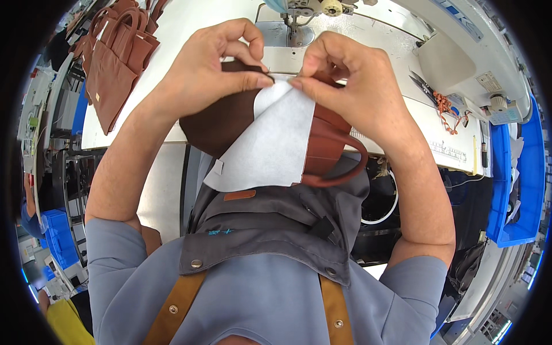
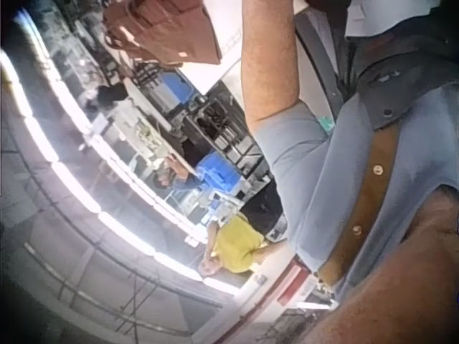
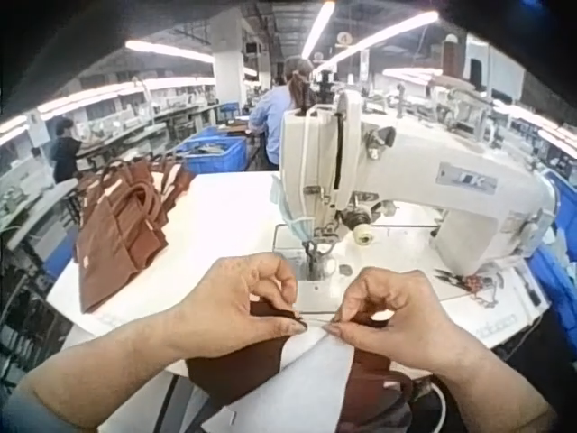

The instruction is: Sewing together components of leather handbags using an industrial sewing machine.

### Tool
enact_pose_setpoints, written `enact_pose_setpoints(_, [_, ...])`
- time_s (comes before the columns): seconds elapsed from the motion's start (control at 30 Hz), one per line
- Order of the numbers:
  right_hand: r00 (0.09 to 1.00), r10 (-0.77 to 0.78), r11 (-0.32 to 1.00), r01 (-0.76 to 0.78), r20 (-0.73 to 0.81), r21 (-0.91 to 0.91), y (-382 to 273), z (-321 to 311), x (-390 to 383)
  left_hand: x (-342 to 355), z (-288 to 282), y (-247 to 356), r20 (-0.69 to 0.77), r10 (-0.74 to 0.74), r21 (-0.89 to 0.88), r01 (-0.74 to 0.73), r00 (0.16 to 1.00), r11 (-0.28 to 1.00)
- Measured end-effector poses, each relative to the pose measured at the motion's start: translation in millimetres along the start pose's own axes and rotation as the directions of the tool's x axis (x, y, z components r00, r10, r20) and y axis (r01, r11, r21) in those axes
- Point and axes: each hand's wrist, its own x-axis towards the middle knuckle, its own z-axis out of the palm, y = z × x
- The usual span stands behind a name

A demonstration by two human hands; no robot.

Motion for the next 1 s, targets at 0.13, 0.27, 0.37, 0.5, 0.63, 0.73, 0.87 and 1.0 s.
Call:
enact_pose_setpoints(0.13, [0.999, 0.013, 0.996, -0.01, 0.041, -0.086, 37.3, -2.4, 22.4, 33.1, 3.4, -35.4, 0.086, -0.078, 0.093, 0.07, 0.993, 0.993])
enact_pose_setpoints(0.27, [0.989, -0.08, 0.97, 0.106, 0.123, -0.217, 54.1, -3.3, 42.5, 55.2, 18.2, -64.7, 0.039, -0.064, 0.272, 0.051, 0.997, 0.961])
enact_pose_setpoints(0.37, [0.963, -0.201, 0.888, 0.256, 0.179, -0.382, 74.8, -4.6, 55.1, 64.9, 27.1, -71.0, -0.094, -0.096, 0.192, 0.113, 0.991, 0.975])
enact_pose_setpoints(0.5, [0.943, -0.241, 0.832, 0.323, 0.229, -0.452, 76.0, -5.7, 59.7, 65.7, 26.1, -77.3, -0.16, -0.128, 0.327, 0.175, 0.979, 0.929])
enact_pose_setpoints(0.63, [0.953, -0.209, 0.848, 0.288, 0.219, -0.445, 77.1, -10.9, 59.0, 70.0, 25.9, -83.6, -0.144, -0.086, 0.243, 0.12, 0.986, 0.963])
enact_pose_setpoints(0.73, [0.965, -0.156, 0.854, 0.24, 0.212, -0.462, 78.6, -14.7, 59.2, 74.0, 28.4, -84.8, -0.169, -0.096, 0.242, 0.136, 0.981, 0.961])
enact_pose_setpoints(0.87, [0.967, -0.165, 0.861, 0.236, 0.191, -0.45, 77.2, -16.7, 58.8, 76.6, 29.4, -81.2, -0.183, -0.112, 0.266, 0.159, 0.977, 0.951])
enact_pose_setpoints(1.0, [0.978, -0.113, 0.88, 0.18, 0.175, -0.44, 74.3, -14.6, 59.6, 76.2, 31.0, -89.1, -0.24, -0.044, 0.304, 0.118, 0.97, 0.945])
